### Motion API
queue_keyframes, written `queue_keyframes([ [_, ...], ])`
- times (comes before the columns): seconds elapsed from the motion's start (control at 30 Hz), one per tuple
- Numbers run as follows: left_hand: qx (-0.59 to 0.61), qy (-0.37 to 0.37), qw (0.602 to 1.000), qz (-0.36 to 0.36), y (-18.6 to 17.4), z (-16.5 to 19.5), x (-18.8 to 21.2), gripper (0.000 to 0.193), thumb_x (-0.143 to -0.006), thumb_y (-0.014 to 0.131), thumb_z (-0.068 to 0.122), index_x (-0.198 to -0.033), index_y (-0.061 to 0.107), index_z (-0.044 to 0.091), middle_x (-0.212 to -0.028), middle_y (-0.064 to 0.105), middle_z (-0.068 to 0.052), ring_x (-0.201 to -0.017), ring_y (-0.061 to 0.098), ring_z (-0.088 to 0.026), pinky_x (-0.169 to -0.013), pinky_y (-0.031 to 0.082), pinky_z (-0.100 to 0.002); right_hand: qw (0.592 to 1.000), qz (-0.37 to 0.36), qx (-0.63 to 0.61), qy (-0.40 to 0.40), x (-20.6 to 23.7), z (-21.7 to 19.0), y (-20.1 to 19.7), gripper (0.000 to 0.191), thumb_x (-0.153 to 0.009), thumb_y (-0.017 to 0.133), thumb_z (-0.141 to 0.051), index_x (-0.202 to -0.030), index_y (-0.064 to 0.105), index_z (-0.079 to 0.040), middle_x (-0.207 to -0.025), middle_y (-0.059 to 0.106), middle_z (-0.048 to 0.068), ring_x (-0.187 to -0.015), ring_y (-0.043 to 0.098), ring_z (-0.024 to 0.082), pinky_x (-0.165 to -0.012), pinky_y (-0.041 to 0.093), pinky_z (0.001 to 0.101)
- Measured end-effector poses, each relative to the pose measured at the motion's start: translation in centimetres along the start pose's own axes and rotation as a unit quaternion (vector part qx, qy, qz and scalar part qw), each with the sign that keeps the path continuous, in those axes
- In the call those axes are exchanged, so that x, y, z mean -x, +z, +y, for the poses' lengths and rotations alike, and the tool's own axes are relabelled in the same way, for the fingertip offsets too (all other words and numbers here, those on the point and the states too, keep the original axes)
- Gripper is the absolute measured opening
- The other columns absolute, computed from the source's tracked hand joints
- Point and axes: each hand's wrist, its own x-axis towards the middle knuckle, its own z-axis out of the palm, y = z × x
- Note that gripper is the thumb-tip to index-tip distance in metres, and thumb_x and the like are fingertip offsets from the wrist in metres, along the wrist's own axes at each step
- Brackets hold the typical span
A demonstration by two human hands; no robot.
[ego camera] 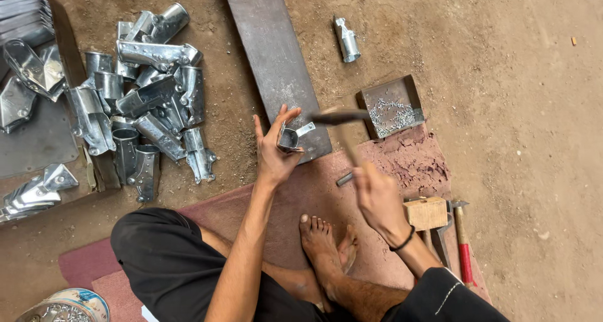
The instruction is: The person sits on the ground and hammers galvanized metal fittings one at a time against a heavy steel block, reshaping the parts, then tosses finished pieces aside and picks the next one from a pile.
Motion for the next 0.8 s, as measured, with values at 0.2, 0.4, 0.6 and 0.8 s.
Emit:
queue_keyframes([
  [0.2, -0.026, -0.016, 0.999, -0.014, -0.6, 1.0, -0.7, 0.070, -0.067, 0.084, 0.013, -0.133, 0.061, 0.018, -0.133, 0.072, -0.001, -0.147, 0.049, -0.027, -0.128, -0.002, -0.063, 0.968, -0.092, -0.121, 0.202, 2.5, 5.6, 2.9, 0.055, -0.105, 0.030, -0.054, -0.087, 0.060, -0.013, -0.052, 0.046, -0.002, -0.039, 0.040, 0.010, -0.033, 0.032, 0.0283],
  [0.4, -0.079, -0.117, 0.987, 0.074, 3.7, 5.7, -10.1, 0.124, -0.076, 0.082, 0.067, -0.155, 0.027, -0.012, -0.154, 0.037, -0.034, -0.138, 0.028, -0.056, -0.109, 0.025, -0.058, 0.799, -0.062, -0.420, 0.426, 9.4, 7.6, 5.2, 0.055, -0.104, 0.036, -0.061, -0.087, 0.050, -0.011, -0.060, 0.037, -0.006, -0.042, 0.028, 0.005, -0.036, 0.022, 0.0233],
  [0.6, -0.095, -0.153, 0.957, 0.225, -3.6, 2.6, -5.4, 0.071, -0.092, 0.069, 0.057, -0.140, 0.056, 0.006, -0.139, 0.063, -0.020, -0.129, 0.062, -0.035, -0.107, 0.049, -0.048, 0.868, -0.162, -0.206, 0.421, 10.7, 10.2, 6.1, 0.056, -0.103, 0.036, -0.052, -0.084, 0.058, -0.005, -0.054, 0.050, 0.002, -0.041, 0.052, 0.015, -0.041, 0.043, 0.0322],
  [0.8, -0.294, -0.211, 0.888, 0.284, -11.2, -1.6, 5.2, 0.050, -0.087, 0.081, 0.041, -0.119, 0.065, 0.006, -0.118, 0.063, -0.012, -0.110, 0.057, -0.035, -0.093, 0.047, -0.048, 0.909, -0.193, -0.086, 0.359, 10.4, 11.8, 5.7, 0.064, -0.104, 0.035, -0.050, -0.084, 0.070, -0.001, -0.055, 0.067, 0.011, -0.048, 0.070, 0.022, -0.052, 0.057, 0.0364],
])
